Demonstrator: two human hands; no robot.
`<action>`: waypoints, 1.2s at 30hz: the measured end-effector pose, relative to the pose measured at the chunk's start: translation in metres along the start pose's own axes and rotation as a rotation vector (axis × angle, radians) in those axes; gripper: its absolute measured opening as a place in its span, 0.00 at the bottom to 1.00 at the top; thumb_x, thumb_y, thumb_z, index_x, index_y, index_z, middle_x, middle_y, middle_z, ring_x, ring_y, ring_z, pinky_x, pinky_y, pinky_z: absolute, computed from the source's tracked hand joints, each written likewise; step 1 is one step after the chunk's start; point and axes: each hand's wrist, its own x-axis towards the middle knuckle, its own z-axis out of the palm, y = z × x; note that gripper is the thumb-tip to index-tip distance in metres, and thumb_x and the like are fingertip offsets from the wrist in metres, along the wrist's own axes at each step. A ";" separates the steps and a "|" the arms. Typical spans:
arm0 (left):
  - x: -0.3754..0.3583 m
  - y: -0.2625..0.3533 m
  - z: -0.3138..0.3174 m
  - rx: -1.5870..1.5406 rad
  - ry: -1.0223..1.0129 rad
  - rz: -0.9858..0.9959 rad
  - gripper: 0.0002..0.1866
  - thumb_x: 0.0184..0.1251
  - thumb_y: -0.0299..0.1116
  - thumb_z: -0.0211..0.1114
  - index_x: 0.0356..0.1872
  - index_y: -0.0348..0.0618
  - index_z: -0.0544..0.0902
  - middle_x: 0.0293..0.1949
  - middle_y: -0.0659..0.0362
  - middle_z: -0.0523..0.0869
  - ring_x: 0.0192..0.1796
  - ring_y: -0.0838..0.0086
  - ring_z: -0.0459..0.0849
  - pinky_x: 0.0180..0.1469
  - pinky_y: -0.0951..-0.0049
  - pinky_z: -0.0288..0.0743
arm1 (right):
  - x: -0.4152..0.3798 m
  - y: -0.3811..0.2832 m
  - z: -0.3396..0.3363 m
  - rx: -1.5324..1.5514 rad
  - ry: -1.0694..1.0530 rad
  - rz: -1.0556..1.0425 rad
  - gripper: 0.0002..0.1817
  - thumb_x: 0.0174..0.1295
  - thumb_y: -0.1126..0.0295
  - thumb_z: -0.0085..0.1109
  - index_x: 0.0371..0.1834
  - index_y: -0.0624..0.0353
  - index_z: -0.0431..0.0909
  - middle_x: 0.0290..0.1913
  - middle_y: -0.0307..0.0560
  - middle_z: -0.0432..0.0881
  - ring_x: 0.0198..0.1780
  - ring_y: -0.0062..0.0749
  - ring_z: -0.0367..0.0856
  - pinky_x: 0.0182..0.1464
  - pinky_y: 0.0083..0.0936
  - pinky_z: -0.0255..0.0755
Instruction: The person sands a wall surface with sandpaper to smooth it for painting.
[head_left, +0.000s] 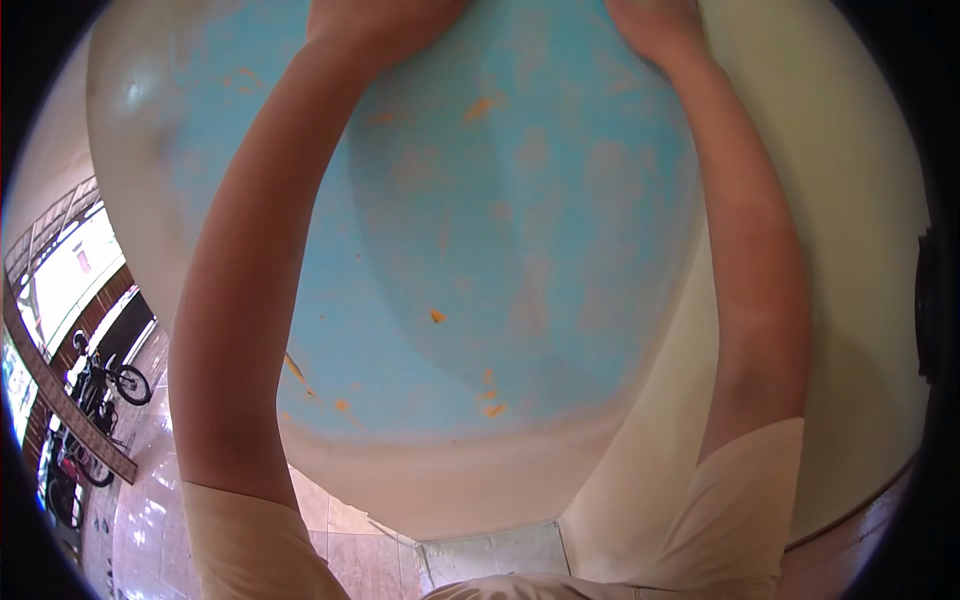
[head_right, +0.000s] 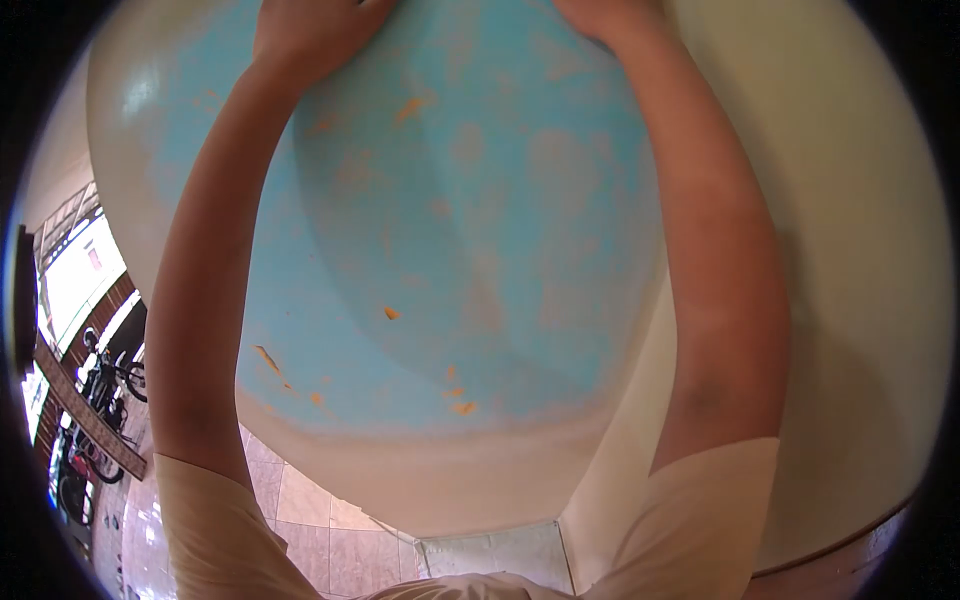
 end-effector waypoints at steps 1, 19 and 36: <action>-0.001 0.011 0.005 0.000 0.034 0.066 0.40 0.77 0.56 0.43 0.79 0.37 0.50 0.81 0.50 0.51 0.83 0.58 0.45 0.82 0.58 0.38 | -0.004 0.006 0.002 -0.004 0.029 0.009 0.34 0.76 0.48 0.39 0.82 0.46 0.50 0.83 0.45 0.47 0.83 0.40 0.42 0.82 0.46 0.36; -0.059 0.094 -0.005 -0.122 -0.045 0.176 0.39 0.77 0.56 0.43 0.80 0.43 0.49 0.82 0.58 0.49 0.83 0.62 0.43 0.82 0.56 0.38 | -0.363 -0.006 0.022 0.114 -0.039 0.141 0.33 0.73 0.46 0.38 0.71 0.57 0.71 0.76 0.61 0.63 0.77 0.65 0.55 0.74 0.67 0.44; -0.371 0.121 -0.053 -0.356 -0.266 0.007 0.30 0.66 0.42 0.64 0.71 0.57 0.74 0.75 0.62 0.69 0.76 0.57 0.65 0.72 0.38 0.57 | -0.202 -0.059 0.012 0.232 0.058 0.057 0.36 0.68 0.49 0.49 0.77 0.54 0.61 0.80 0.57 0.56 0.80 0.58 0.49 0.75 0.68 0.40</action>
